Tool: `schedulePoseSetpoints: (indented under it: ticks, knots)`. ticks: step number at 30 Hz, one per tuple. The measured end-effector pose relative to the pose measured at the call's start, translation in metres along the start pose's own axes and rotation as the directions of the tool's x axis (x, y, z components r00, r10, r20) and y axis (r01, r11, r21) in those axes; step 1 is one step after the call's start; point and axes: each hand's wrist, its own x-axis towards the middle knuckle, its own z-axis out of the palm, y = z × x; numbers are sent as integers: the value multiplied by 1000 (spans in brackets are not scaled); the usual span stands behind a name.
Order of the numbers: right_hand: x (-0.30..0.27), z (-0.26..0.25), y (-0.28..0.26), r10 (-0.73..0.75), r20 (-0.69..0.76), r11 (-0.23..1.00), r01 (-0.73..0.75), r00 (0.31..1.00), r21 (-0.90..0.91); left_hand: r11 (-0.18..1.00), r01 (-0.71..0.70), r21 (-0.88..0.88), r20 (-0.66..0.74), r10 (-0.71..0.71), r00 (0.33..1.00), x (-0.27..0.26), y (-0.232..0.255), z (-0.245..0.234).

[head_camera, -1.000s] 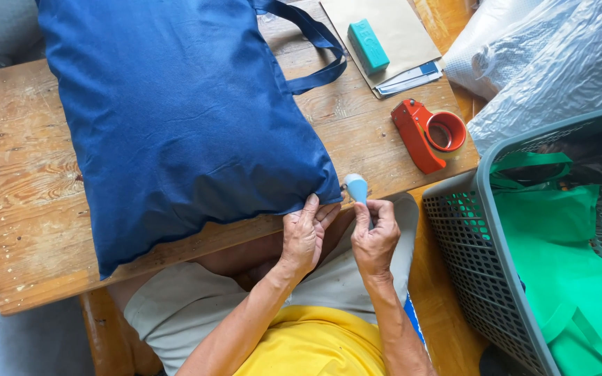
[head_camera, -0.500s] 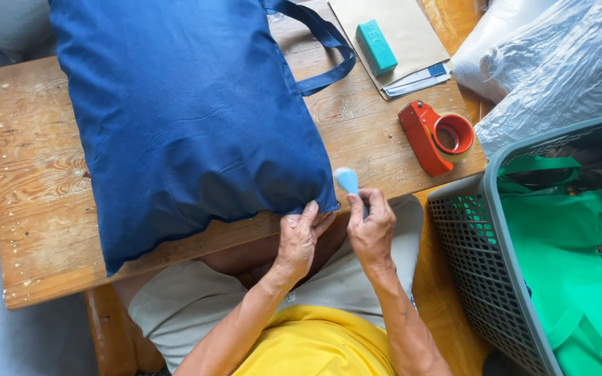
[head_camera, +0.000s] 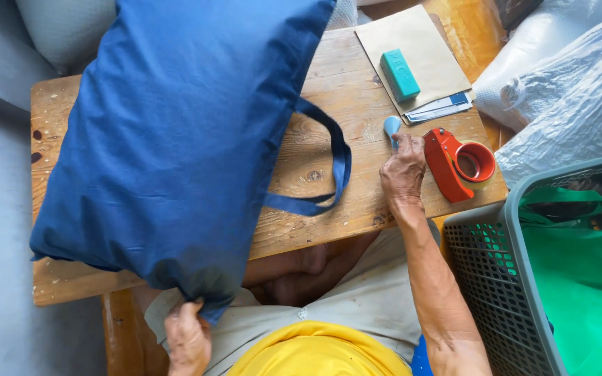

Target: The person uses a green sponge to wipe the surface of a blue tote bag placed on a wooden table. They then use a small brush to clean the bag's handles and edges. Finally, they place a packaged pillow on top of the bag.

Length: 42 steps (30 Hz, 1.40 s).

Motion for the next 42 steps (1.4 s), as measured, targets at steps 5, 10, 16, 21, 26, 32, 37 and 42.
schedulePoseSetpoints:
  ticks: [5, 10, 16, 21, 26, 32, 37, 42]
  knots:
    - [11, 14, 15, -67, 10, 995, 68, 998, -68, 933, 286, -218, -250, -336, 908, -13, 32, -51]
    - [36, -1, -21, -77, 74, 995, 82, 994, -63, 794, 178, -581, -201, -352, 914, -4, 35, -57]
    - [83, -15, -115, -395, 93, 918, 389, 914, 72, 600, 190, -777, -6, -309, 951, -1, 88, -64]
    - [130, 17, -153, -417, 506, 866, 499, 755, -31, 684, 210, -698, -62, -350, 935, 11, 174, -53]
    - [112, 48, -173, -311, 685, 872, 484, 659, -71, 920, -84, -382, -341, -55, 939, 38, 189, -82]
    - [61, 52, -192, -479, 404, 874, 383, 779, 298, 828, -542, -145, -451, 433, 781, 99, 255, -148]
    - [31, 43, -230, -540, 320, 745, 265, 778, 612, 857, -509, -82, -528, 396, 751, 99, 385, -112]
    - [-47, 48, -212, -507, 561, 690, -82, 654, 719, 690, -644, -332, -531, 427, 732, 68, 502, -29]
